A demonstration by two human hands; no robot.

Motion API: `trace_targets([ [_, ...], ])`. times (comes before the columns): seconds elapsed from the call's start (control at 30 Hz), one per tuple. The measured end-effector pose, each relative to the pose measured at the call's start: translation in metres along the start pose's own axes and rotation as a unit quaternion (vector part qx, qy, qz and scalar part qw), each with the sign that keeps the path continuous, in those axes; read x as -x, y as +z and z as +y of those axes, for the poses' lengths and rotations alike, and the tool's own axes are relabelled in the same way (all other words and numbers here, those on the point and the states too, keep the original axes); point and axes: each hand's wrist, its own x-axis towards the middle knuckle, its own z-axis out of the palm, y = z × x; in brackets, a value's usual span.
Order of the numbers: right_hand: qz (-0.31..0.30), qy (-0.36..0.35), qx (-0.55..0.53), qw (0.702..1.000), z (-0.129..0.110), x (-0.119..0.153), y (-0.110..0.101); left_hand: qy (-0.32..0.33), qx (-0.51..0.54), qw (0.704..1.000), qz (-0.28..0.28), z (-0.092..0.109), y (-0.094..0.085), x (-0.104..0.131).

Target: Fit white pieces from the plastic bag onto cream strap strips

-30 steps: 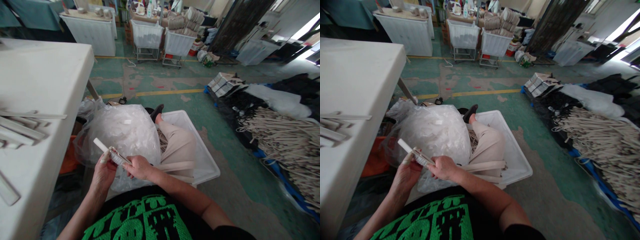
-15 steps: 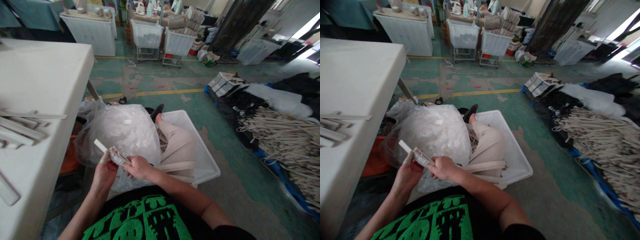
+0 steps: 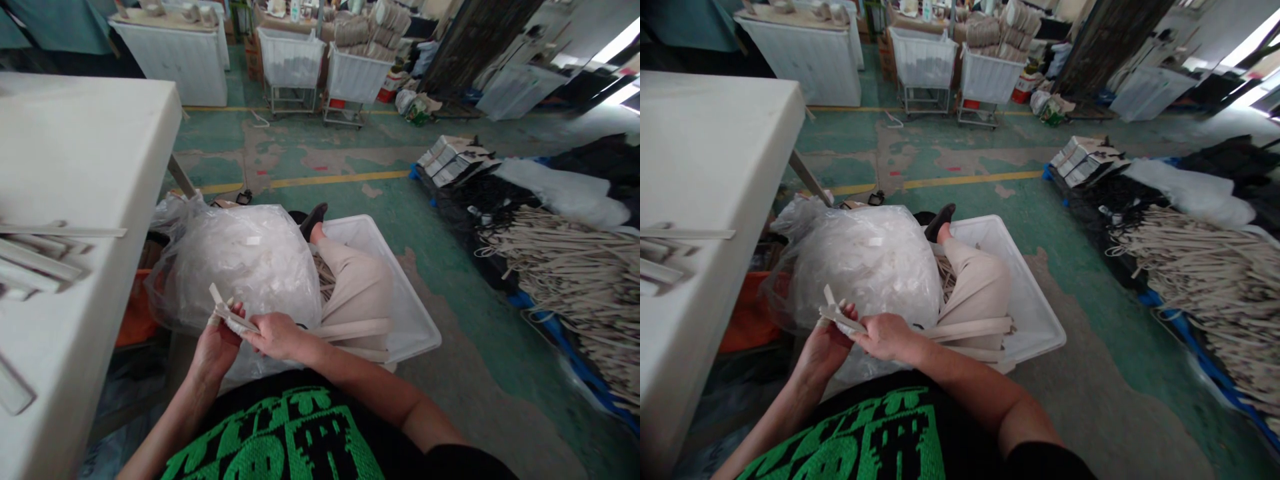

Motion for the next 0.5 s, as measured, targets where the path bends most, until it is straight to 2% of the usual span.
trace_targets([
  [0.1, 0.007, -0.02, 0.077, 0.997, 0.003, 0.0, 0.002, -0.02, -0.012, 1.0, 0.007, -0.003, -0.003, -0.003],
  [0.2, -0.01, -0.025, 0.104, 0.994, 0.003, -0.001, 0.003, -0.031, -0.022, 0.999, 0.011, -0.007, -0.006, -0.008],
  [0.37, -0.017, -0.035, 0.076, 0.996, 0.001, -0.002, -0.001, -0.04, -0.032, 0.999, 0.008, -0.009, -0.004, -0.014],
  [0.5, -0.014, -0.009, 0.02, 1.0, -0.002, -0.001, -0.008, -0.018, -0.023, 1.0, 0.01, -0.005, 0.003, -0.011],
])
